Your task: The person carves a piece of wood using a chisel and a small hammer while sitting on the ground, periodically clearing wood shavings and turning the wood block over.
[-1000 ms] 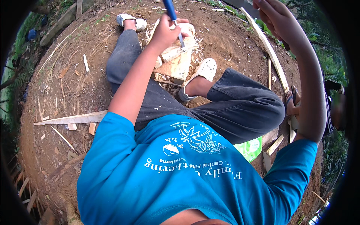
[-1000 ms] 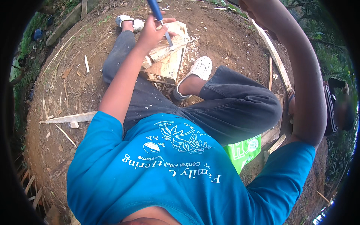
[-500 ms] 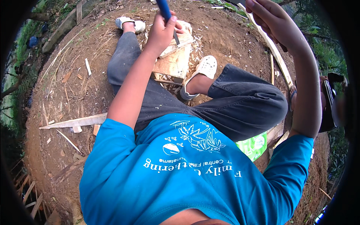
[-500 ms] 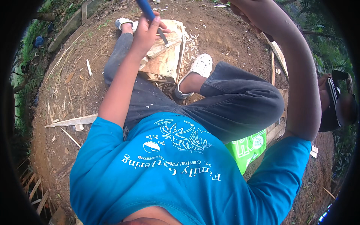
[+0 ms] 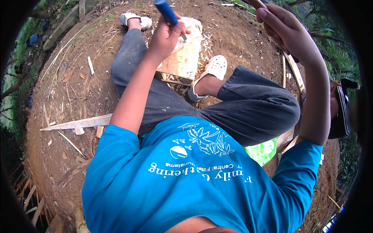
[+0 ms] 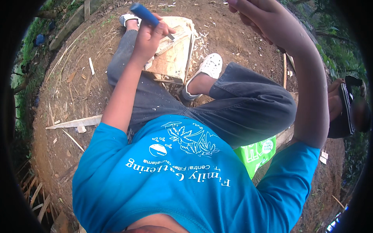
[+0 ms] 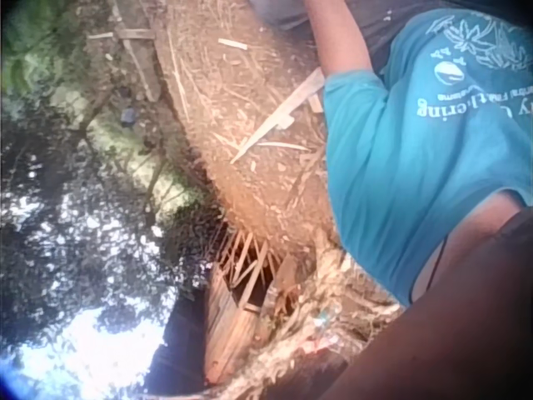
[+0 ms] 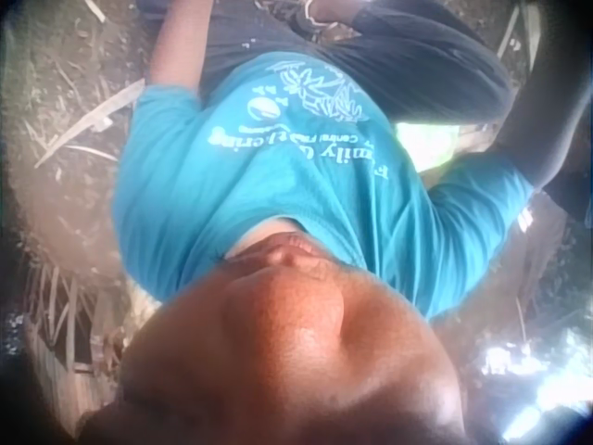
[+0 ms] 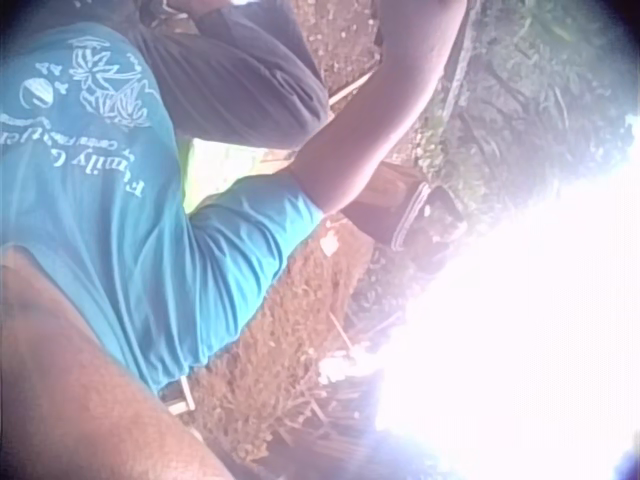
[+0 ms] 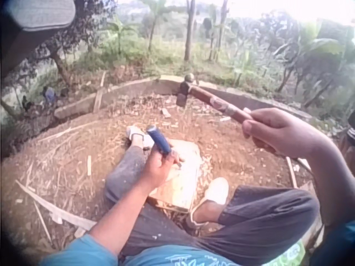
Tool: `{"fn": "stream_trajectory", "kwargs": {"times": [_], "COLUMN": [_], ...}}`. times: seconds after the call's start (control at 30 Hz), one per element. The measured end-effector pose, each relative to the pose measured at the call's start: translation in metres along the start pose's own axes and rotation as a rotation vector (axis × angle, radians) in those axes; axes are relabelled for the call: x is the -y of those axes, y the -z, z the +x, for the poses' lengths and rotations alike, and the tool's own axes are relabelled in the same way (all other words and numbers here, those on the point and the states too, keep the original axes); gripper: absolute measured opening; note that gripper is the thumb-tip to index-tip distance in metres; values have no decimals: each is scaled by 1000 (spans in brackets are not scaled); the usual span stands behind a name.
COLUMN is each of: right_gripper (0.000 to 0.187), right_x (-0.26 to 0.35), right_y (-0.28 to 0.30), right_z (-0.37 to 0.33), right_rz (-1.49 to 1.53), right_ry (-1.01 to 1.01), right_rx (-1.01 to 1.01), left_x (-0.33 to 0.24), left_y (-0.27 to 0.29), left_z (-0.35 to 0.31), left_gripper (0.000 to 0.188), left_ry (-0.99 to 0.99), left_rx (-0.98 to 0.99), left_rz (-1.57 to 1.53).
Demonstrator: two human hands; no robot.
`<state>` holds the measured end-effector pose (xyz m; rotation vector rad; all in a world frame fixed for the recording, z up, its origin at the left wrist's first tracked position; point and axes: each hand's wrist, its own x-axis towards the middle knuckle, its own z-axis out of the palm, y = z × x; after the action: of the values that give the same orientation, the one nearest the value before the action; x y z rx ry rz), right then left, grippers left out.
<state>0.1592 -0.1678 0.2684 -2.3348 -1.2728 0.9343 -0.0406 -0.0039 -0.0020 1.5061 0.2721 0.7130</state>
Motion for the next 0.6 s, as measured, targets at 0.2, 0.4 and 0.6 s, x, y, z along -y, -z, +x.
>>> {"fn": "stream_trajectory", "kwargs": {"times": [0.2, 0.4, 0.6], "right_gripper": [37, 35, 35], "right_x": [-36, -67, -100], "right_y": [-17, -54, -111], "right_z": [23, 14, 22], "right_rz": [181, 321, 398], "right_ry": [72, 38, -131], "right_rx": [67, 21, -6], "left_x": [-7, 12, 10], "left_y": [-6, 29, 20], "left_z": [-3, 16, 5], "left_gripper": [29, 10, 16], "left_ry": [40, 545, 341], "left_rx": [-102, -723, -568], "left_rz": [-23, -701, -624]}}
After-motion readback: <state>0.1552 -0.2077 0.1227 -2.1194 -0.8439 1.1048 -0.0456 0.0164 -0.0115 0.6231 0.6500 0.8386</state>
